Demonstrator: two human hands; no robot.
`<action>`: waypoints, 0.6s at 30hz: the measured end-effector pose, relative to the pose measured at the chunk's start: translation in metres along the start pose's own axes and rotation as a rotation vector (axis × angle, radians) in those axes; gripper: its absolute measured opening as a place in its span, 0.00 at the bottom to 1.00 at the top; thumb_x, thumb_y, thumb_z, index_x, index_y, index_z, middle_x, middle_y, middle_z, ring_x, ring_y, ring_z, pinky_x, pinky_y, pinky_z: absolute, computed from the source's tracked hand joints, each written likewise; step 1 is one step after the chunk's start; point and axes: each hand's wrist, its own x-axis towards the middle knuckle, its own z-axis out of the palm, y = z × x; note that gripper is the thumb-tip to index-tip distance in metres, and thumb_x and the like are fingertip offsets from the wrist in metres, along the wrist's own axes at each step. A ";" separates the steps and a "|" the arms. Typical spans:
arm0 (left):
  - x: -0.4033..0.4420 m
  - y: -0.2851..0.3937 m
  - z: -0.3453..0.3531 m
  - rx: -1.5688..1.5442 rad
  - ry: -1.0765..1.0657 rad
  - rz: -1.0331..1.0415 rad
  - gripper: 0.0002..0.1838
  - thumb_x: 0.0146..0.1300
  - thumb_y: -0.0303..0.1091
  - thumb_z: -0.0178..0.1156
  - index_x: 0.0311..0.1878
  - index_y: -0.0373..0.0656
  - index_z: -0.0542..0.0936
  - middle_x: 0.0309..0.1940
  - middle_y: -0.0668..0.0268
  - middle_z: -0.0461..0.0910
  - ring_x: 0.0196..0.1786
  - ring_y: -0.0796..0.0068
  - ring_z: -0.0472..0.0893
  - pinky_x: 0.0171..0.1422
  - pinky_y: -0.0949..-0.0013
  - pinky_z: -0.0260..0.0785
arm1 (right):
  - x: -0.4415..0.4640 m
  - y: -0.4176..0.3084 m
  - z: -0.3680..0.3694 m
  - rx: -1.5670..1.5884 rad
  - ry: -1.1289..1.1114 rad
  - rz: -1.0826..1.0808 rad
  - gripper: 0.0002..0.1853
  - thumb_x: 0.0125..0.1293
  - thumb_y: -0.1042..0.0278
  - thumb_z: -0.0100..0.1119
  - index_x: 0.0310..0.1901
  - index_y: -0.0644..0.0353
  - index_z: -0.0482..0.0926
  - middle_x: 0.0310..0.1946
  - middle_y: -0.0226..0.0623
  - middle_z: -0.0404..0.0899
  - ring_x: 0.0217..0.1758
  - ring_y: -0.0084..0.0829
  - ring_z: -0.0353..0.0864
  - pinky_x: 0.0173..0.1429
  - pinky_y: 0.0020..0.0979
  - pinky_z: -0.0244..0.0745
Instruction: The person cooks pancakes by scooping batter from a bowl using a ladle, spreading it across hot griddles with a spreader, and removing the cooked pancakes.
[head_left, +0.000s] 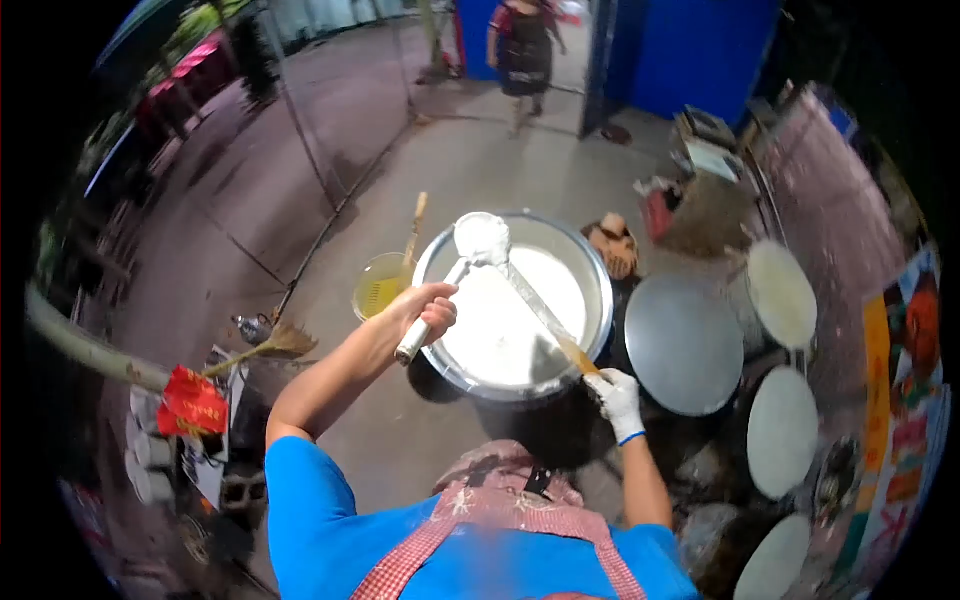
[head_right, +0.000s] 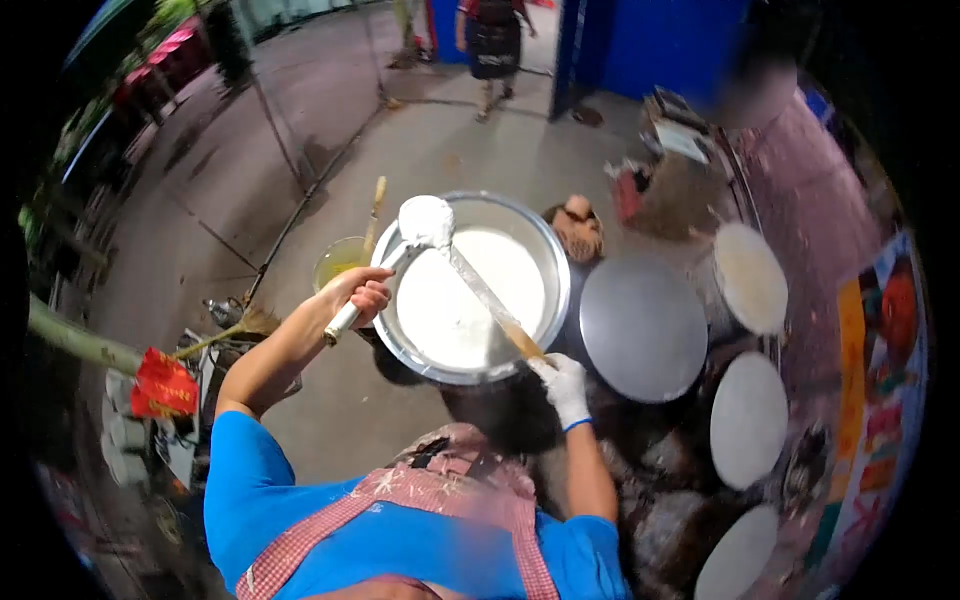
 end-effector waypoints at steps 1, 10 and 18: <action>0.002 -0.005 -0.003 0.016 -0.064 -0.006 0.18 0.65 0.33 0.49 0.19 0.49 0.56 0.13 0.78 0.55 0.11 0.90 0.53 0.07 0.85 0.46 | -0.021 -0.002 -0.011 -0.080 0.039 0.013 0.14 0.53 0.65 0.65 0.34 0.68 0.81 0.22 0.30 0.78 0.23 0.18 0.71 0.28 0.24 0.67; 0.089 -0.067 0.007 0.245 -0.416 -0.123 0.06 0.67 0.40 0.46 0.36 0.55 0.71 0.11 0.78 0.53 0.10 0.88 0.53 0.09 0.82 0.48 | -0.086 0.046 -0.039 -0.203 0.269 -0.100 0.19 0.56 0.51 0.61 0.36 0.61 0.78 0.20 0.43 0.76 0.23 0.37 0.75 0.29 0.38 0.67; 0.167 -0.211 0.053 0.383 -0.367 0.051 0.09 0.68 0.33 0.43 0.41 0.37 0.69 0.15 0.76 0.61 0.14 0.88 0.62 0.12 0.86 0.55 | -0.288 0.171 -0.155 -0.822 0.531 0.395 0.22 0.52 0.40 0.59 0.32 0.52 0.80 0.24 0.42 0.79 0.27 0.44 0.79 0.30 0.40 0.72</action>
